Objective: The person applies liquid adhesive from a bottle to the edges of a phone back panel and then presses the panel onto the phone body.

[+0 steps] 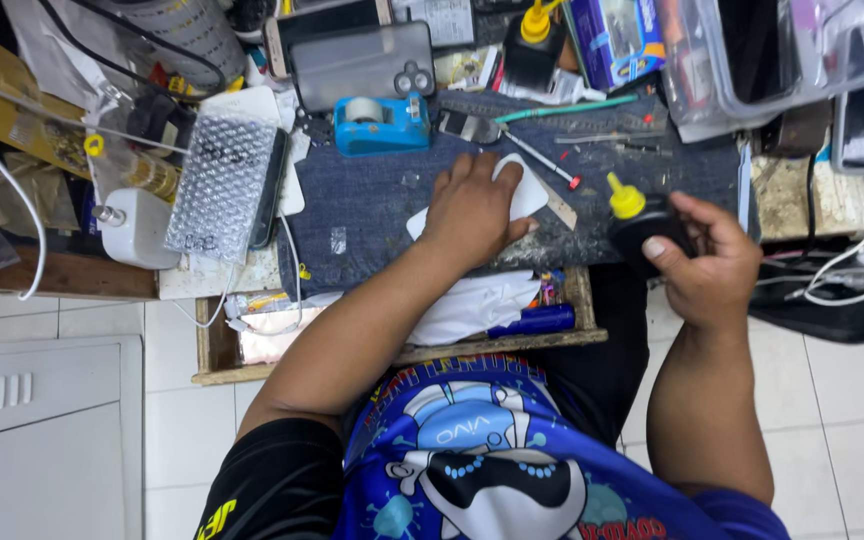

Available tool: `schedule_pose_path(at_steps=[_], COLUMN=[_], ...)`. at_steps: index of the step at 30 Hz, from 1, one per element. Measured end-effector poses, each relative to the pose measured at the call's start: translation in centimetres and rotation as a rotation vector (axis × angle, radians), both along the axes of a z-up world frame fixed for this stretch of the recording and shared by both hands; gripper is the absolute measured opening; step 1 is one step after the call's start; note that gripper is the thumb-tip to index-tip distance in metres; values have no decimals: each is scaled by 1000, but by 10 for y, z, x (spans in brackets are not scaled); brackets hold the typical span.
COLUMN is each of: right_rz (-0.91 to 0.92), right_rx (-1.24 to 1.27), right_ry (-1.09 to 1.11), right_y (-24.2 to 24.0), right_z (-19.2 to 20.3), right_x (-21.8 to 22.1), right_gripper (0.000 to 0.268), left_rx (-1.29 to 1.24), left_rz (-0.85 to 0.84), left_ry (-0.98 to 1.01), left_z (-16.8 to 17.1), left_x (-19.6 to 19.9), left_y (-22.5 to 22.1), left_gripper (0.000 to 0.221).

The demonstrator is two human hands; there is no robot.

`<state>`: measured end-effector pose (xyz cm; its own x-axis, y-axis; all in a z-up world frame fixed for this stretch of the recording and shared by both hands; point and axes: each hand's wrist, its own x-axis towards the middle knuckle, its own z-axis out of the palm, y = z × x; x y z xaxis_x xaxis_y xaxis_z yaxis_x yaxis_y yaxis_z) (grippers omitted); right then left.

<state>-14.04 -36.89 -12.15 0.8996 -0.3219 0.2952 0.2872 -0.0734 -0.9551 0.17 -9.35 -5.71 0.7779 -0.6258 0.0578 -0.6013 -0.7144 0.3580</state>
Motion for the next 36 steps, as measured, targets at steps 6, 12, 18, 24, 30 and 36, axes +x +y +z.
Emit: schedule_pose_path(at_steps=[6, 12, 18, 24, 30, 36], right_rz=[9, 27, 42, 30, 67, 109], right_rx=[-322, -501, -495, -490, -699, -808], right_ry=[41, -25, -14, -16, -57, -18], right_y=[23, 46, 46, 42, 49, 60], right_z=[17, 30, 30, 28, 46, 60], right_x=[-4, 7, 11, 9, 14, 18], right_gripper=[52, 50, 50, 50, 52, 54], left_rx=[83, 137, 304, 259, 265, 117], left_rz=[-193, -203, -308, -466, -509, -486], left_ry=[26, -15, 58, -45, -221, -370], left_z=[6, 20, 28, 17, 2, -28], left_x=[12, 1, 16, 22, 12, -1], left_y=[48, 48, 32, 37, 54, 79], left_gripper=[73, 67, 46, 39, 34, 41])
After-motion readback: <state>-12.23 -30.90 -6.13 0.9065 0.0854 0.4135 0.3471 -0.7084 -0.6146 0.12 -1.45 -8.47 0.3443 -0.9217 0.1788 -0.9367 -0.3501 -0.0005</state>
